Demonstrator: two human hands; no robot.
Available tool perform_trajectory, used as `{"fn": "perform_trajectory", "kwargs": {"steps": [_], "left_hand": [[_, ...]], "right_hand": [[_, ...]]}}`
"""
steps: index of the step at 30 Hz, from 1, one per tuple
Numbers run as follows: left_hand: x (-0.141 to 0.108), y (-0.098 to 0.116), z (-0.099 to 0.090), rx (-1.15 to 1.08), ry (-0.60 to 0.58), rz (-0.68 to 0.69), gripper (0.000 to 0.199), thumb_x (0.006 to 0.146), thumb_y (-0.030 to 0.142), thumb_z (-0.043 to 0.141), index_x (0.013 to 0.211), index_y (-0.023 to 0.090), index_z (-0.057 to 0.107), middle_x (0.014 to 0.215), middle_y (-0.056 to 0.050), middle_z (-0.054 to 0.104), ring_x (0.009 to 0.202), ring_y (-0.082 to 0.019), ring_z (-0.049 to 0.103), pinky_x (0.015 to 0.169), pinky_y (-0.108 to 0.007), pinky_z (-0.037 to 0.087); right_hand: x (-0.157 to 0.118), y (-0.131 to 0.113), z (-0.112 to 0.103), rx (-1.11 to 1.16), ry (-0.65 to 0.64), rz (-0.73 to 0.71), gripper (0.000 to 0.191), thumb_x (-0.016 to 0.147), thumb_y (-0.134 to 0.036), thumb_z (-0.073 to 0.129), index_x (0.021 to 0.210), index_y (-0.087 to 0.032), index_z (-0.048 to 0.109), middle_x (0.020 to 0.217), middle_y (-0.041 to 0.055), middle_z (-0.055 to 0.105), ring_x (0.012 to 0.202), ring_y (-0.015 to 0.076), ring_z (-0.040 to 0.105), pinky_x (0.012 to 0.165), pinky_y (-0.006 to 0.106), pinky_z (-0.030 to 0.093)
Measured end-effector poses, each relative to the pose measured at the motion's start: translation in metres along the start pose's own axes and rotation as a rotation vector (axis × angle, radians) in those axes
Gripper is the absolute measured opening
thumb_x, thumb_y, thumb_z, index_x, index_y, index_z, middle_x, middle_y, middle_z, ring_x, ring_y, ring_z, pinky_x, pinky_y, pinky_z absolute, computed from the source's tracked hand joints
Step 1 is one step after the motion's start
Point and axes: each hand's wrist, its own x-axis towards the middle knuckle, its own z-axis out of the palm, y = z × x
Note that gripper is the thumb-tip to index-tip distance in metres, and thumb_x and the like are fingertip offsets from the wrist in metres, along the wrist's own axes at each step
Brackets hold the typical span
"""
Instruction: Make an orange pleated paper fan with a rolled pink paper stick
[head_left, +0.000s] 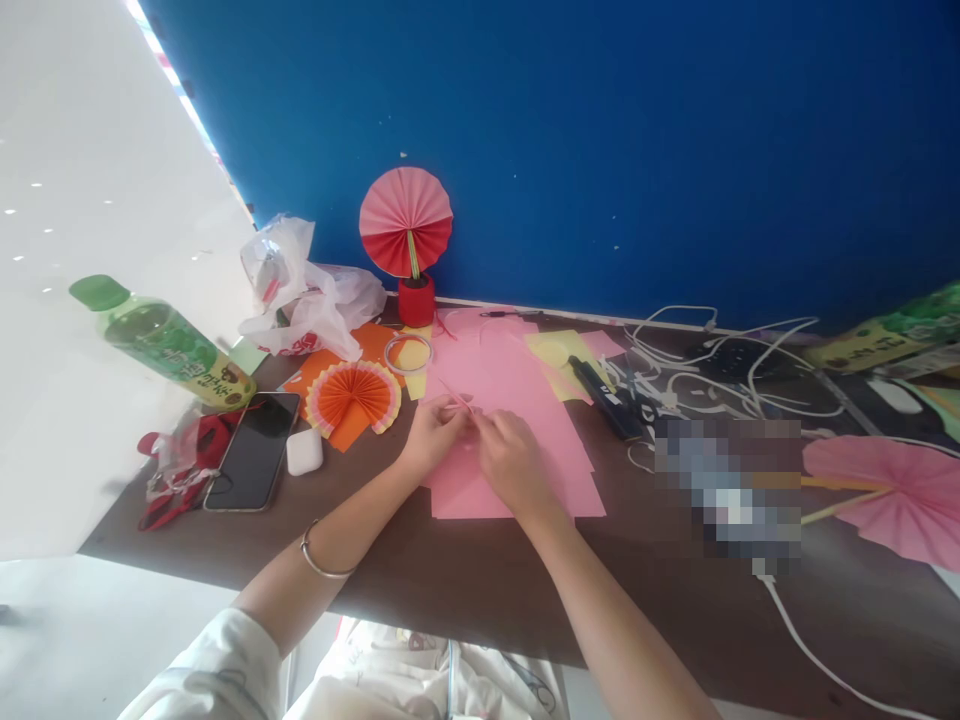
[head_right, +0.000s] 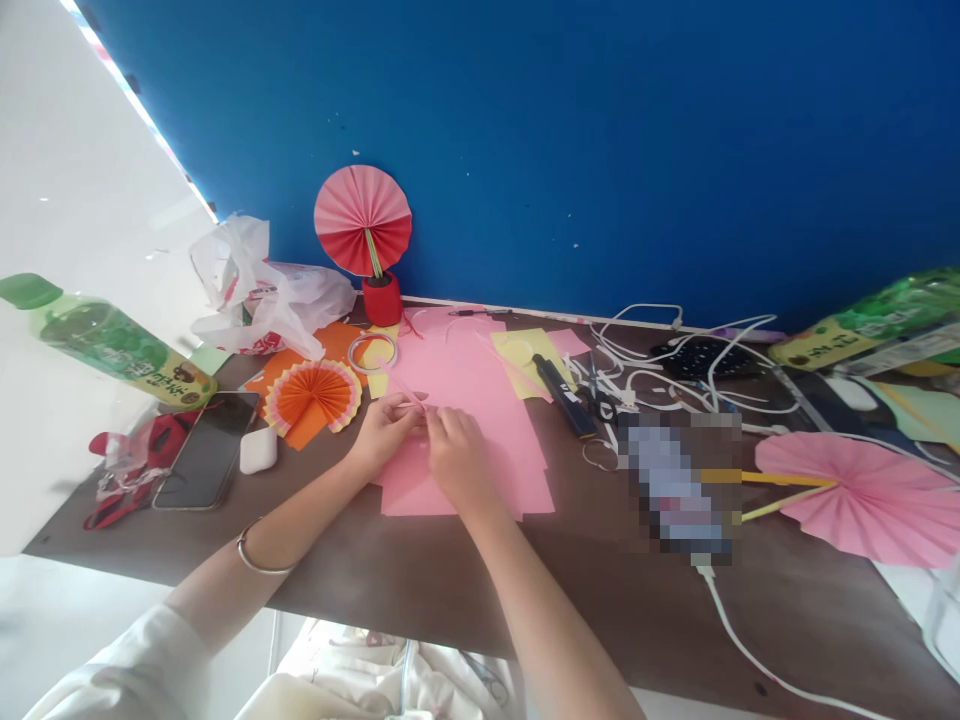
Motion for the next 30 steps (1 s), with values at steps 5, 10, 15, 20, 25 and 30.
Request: {"fn": "perform_trajectory", "kwargs": {"steps": [5, 10, 15, 20, 25, 30], "left_hand": [[0.007, 0.007, -0.01, 0.049, -0.08, 0.03, 0.032, 0.07, 0.034, 0.068, 0.092, 0.013, 0.062, 0.079, -0.009, 0.071, 0.072, -0.018, 0.067, 0.072, -0.03, 0.052], [0.004, 0.014, -0.012, 0.087, -0.186, 0.044, 0.027, 0.072, 0.031, 0.066, 0.092, 0.013, 0.063, 0.086, -0.011, 0.071, 0.077, -0.02, 0.068, 0.078, -0.033, 0.051], [0.001, 0.015, -0.009, 0.105, -0.17, 0.035, 0.024, 0.069, 0.025, 0.068, 0.09, 0.014, 0.064, 0.083, -0.01, 0.071, 0.074, -0.021, 0.068, 0.074, -0.033, 0.052], [0.002, 0.015, -0.008, 0.148, -0.149, 0.061, 0.019, 0.068, 0.02, 0.067, 0.086, 0.014, 0.065, 0.079, -0.008, 0.071, 0.07, -0.019, 0.068, 0.071, -0.029, 0.053], [0.003, 0.013, -0.01, 0.143, -0.143, 0.036, 0.024, 0.068, 0.021, 0.068, 0.09, 0.013, 0.065, 0.082, -0.01, 0.071, 0.07, -0.02, 0.068, 0.071, -0.032, 0.053], [0.002, 0.013, -0.009, 0.07, -0.14, 0.0, 0.027, 0.066, 0.022, 0.068, 0.092, 0.013, 0.065, 0.081, -0.01, 0.072, 0.067, -0.02, 0.068, 0.069, -0.033, 0.053]], "right_hand": [[0.009, 0.013, -0.015, 0.759, -0.043, 0.467, 0.022, 0.082, -0.033, 0.054, 0.089, -0.019, 0.069, 0.089, 0.0072, 0.068, 0.083, 0.0204, 0.062, 0.073, 0.034, 0.05], [0.014, 0.017, -0.029, 1.13, -0.338, 0.674, 0.034, 0.07, -0.045, 0.066, 0.088, -0.015, 0.071, 0.08, 0.0079, 0.069, 0.077, 0.0203, 0.064, 0.072, 0.035, 0.05], [0.014, 0.015, -0.03, 1.137, -0.327, 0.709, 0.037, 0.063, -0.046, 0.072, 0.083, -0.014, 0.071, 0.078, 0.0078, 0.068, 0.075, 0.0202, 0.063, 0.072, 0.036, 0.051], [0.015, 0.009, -0.03, 1.069, -0.273, 0.708, 0.033, 0.061, -0.044, 0.073, 0.076, -0.015, 0.072, 0.077, 0.0075, 0.068, 0.074, 0.0195, 0.062, 0.071, 0.034, 0.051], [0.016, 0.005, -0.032, 1.042, -0.27, 0.68, 0.031, 0.062, -0.045, 0.072, 0.071, -0.015, 0.07, 0.07, 0.005, 0.066, 0.068, 0.0175, 0.061, 0.068, 0.032, 0.05], [0.013, 0.006, -0.026, 1.036, -0.251, 0.675, 0.032, 0.063, -0.045, 0.071, 0.074, -0.015, 0.068, 0.073, 0.0053, 0.067, 0.066, 0.0162, 0.061, 0.065, 0.031, 0.05]]}}
